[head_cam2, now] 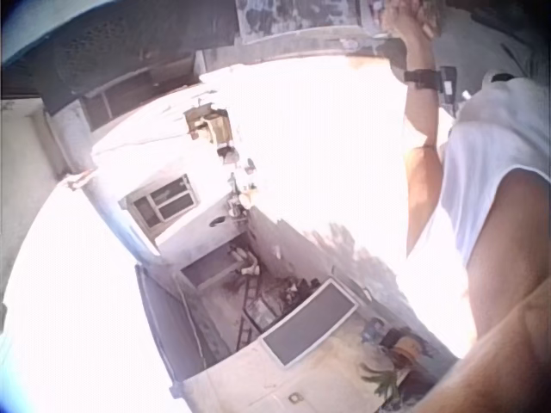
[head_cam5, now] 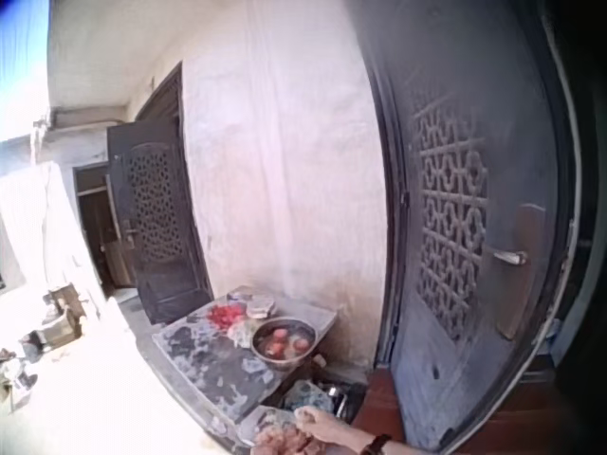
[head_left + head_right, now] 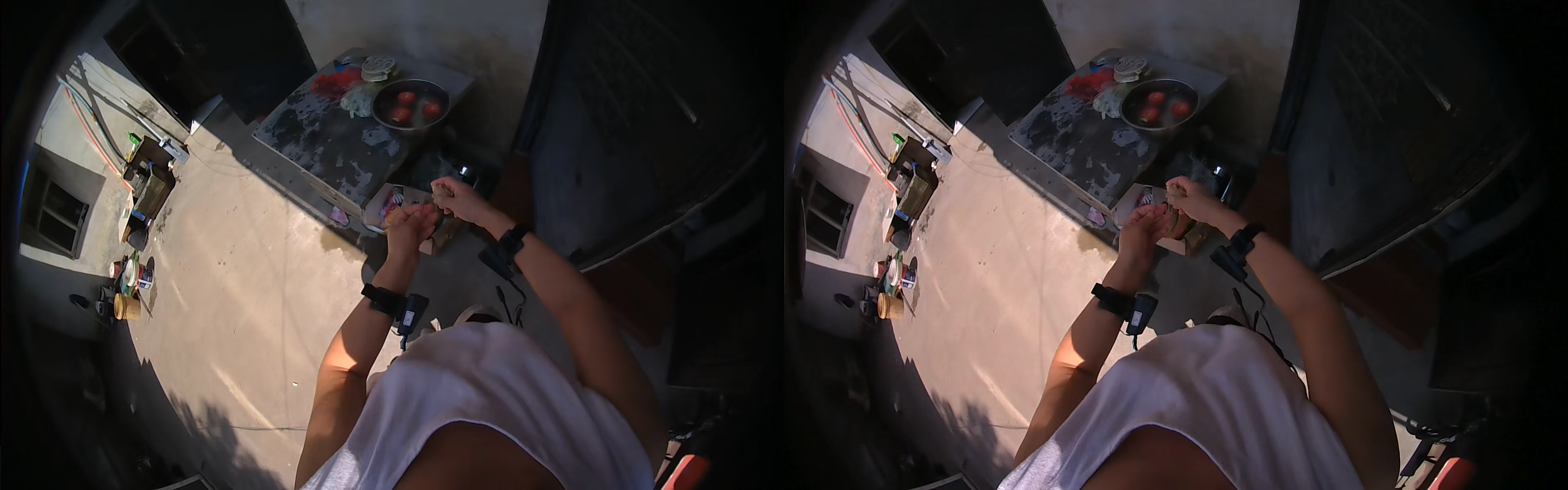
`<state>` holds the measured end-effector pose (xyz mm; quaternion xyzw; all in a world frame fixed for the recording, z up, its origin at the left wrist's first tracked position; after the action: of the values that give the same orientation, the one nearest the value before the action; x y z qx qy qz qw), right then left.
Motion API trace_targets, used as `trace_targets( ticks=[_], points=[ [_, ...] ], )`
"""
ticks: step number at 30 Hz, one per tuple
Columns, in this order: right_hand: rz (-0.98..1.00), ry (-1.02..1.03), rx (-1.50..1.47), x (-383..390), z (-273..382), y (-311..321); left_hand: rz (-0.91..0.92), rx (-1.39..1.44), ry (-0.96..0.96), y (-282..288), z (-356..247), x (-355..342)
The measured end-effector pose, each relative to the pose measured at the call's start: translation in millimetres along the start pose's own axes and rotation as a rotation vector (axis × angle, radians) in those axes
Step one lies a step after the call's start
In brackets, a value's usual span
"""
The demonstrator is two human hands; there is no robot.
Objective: The recorder washes an eggplant and سپس chops ginger and celery in a kitchen.
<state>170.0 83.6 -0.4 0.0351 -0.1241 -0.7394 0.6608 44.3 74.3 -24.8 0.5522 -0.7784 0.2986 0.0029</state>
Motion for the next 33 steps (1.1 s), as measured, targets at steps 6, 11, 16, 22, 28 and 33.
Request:
trace_targets(
  ticks=[6,11,16,22,28,33],
  points=[
    [-0.073,-0.01,0.091,-184.7,13.0,76.9,-0.105,0.021,0.064,4.7,-66.4,-126.7],
    [0.048,-0.052,0.343,-318.0,-32.4,91.4,-0.233,0.034,0.039,22.5,-63.7,-231.3],
    [0.269,0.227,0.699,-413.5,-65.2,66.3,-0.273,0.062,0.07,10.4,-63.2,-339.6],
    [0.616,0.11,1.067,-425.8,-112.7,21.0,-0.376,0.03,0.064,52.7,-12.3,-463.3],
    [0.37,-0.088,0.749,-461.4,-123.7,51.3,-0.358,0.478,0.421,-14.2,11.2,-480.3],
    [0.235,-0.627,-0.126,-443.8,-124.0,42.8,-0.377,0.307,0.355,8.5,0.4,-480.5]
  ],
)
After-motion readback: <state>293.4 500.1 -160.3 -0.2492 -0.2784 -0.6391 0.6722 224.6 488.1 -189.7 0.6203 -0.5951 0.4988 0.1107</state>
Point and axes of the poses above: each hand's wrist, its own x-axis away from the middle knuckle, its own y-axis out of the back of the hand, z = x × y, the point moved 9 cm from there along -x, towards the middle knuckle, and after that the axes turned 7 degrees about -z, right-handed, at the moved point
